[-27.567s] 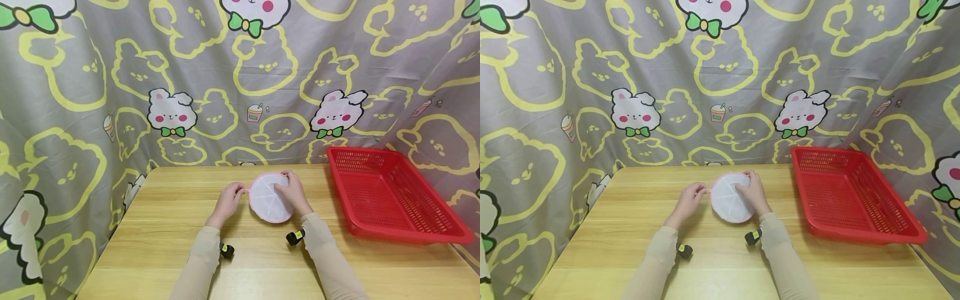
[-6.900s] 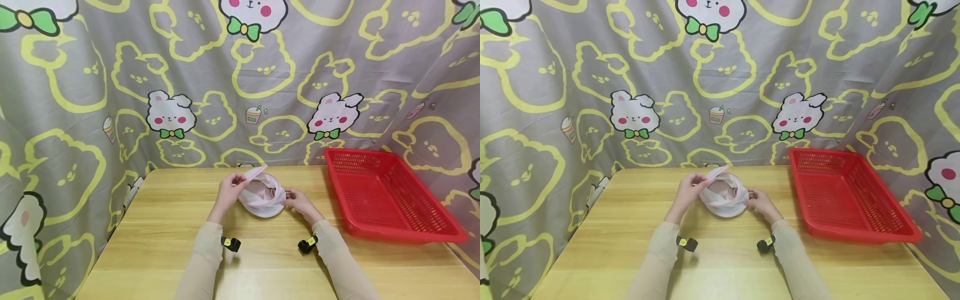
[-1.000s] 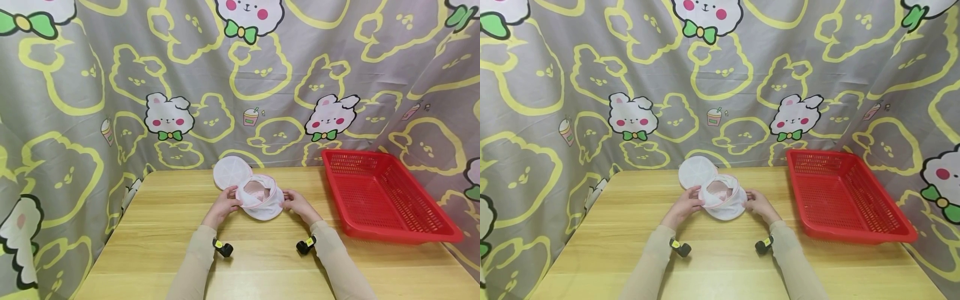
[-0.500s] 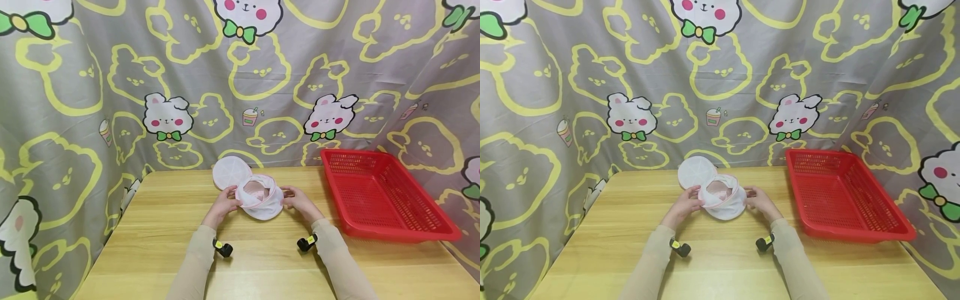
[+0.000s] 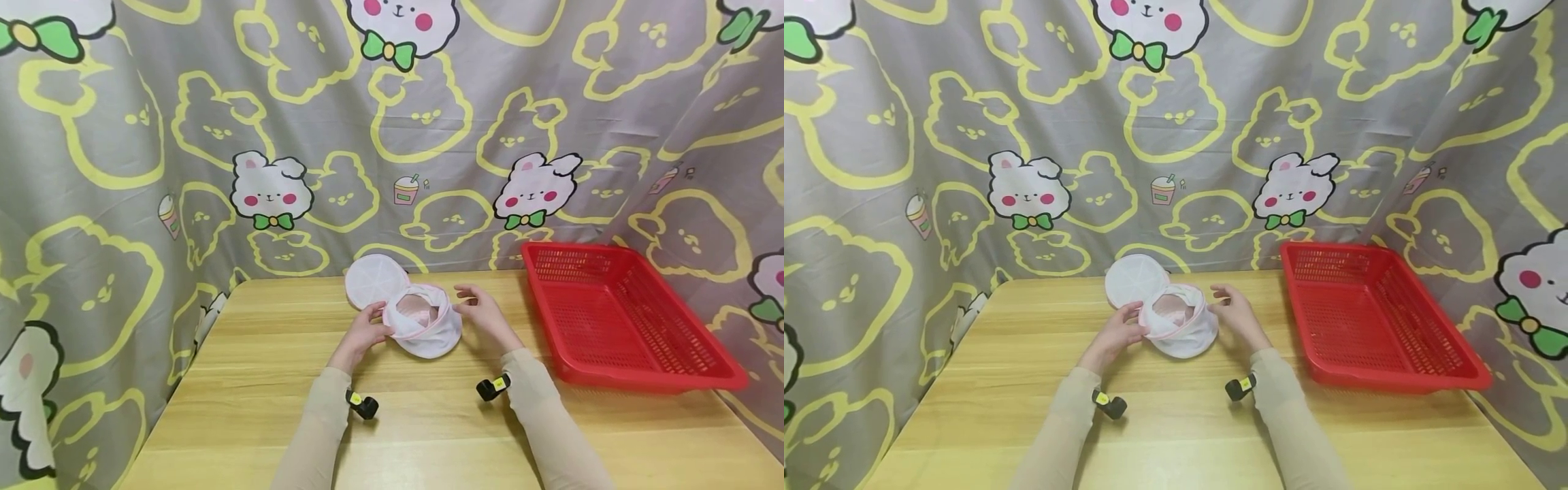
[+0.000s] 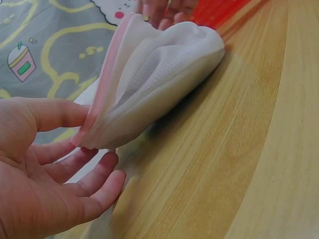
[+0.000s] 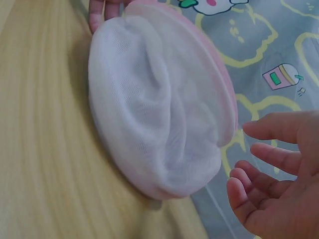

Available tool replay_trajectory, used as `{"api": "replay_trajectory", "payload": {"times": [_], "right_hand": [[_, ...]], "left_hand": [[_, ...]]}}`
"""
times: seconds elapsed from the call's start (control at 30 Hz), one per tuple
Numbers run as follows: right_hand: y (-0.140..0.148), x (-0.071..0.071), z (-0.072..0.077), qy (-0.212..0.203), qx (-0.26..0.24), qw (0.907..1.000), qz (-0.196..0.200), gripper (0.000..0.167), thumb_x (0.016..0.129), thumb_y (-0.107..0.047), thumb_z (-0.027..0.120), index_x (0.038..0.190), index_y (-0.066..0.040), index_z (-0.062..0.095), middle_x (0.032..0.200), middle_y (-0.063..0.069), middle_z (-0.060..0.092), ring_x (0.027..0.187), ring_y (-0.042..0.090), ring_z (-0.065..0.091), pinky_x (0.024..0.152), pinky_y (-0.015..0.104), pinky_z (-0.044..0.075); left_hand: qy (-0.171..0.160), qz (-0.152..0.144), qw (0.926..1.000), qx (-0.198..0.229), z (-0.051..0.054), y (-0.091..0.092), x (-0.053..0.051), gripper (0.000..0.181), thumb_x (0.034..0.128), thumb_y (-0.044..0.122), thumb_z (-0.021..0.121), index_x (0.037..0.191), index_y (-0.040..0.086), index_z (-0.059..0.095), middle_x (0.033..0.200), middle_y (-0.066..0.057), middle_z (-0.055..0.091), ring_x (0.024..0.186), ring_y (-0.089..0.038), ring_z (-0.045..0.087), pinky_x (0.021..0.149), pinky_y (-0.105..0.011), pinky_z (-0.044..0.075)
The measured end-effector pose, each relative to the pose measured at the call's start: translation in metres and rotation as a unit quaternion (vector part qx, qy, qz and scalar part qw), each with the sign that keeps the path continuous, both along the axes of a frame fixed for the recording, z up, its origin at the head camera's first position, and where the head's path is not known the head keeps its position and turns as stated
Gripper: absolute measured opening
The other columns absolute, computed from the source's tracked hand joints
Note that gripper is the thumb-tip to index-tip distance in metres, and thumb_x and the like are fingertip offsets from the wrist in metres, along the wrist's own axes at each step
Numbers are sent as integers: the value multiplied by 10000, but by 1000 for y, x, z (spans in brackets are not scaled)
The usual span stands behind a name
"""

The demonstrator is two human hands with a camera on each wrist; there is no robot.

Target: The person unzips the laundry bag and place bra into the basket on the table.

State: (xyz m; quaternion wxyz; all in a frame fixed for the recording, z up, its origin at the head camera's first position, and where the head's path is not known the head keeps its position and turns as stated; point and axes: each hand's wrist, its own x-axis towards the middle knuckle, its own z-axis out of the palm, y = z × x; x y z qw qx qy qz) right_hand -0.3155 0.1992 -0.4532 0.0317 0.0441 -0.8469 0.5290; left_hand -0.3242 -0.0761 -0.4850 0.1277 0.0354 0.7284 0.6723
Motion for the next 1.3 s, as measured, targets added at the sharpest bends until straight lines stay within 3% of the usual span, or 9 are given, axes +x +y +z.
{"api": "replay_trajectory", "payload": {"times": [0.3,0.6,0.7,0.8,1.07,1.3], "right_hand": [[-20,-6,10,645,-424,9970,-106,431,900,-54,657,1302,54,543,1276,283,579,1192,387,535,1025,467,434],[-46,-6,17,990,-685,9927,34,420,868,-21,689,1263,64,572,1229,291,596,1175,399,552,987,508,471],[-52,-6,17,1034,-726,9919,93,424,859,-8,695,1261,57,577,1222,282,601,1174,405,551,989,509,472],[-58,-7,16,1043,-820,9910,185,424,855,10,690,1261,54,578,1223,290,598,1180,422,545,996,524,465],[-69,-8,8,1091,-609,9912,437,414,850,14,690,1247,57,582,1212,294,603,1151,400,574,981,492,491],[-70,-3,2,946,-146,9938,565,444,840,6,699,1268,15,582,1240,233,611,1161,368,582,966,458,510]], "left_hand": [[5,7,10000,-20,2,0,1,703,799,-33,687,1441,49,413,1436,-208,451,1096,-235,565,885,-384,521],[121,-95,9998,-92,8,0,6,695,812,-19,696,1440,22,403,1425,-236,448,1123,-258,579,884,-383,524],[179,-111,9997,-89,5,-2,5,690,804,-3,709,1428,29,418,1412,-232,460,1101,-246,592,851,-347,527],[97,-68,9999,-90,5,-2,5,698,801,-11,704,1435,41,416,1421,-221,459,1119,-261,586,880,-380,522],[-76,-7,9999,-70,7,0,4,725,819,-23,686,1468,44,372,1471,-218,417,1169,-278,548,975,-491,478],[-49,-37,9999,-98,7,0,6,702,821,-23,685,1455,52,392,1450,-210,442,1156,-274,561,938,-440,498]]}}
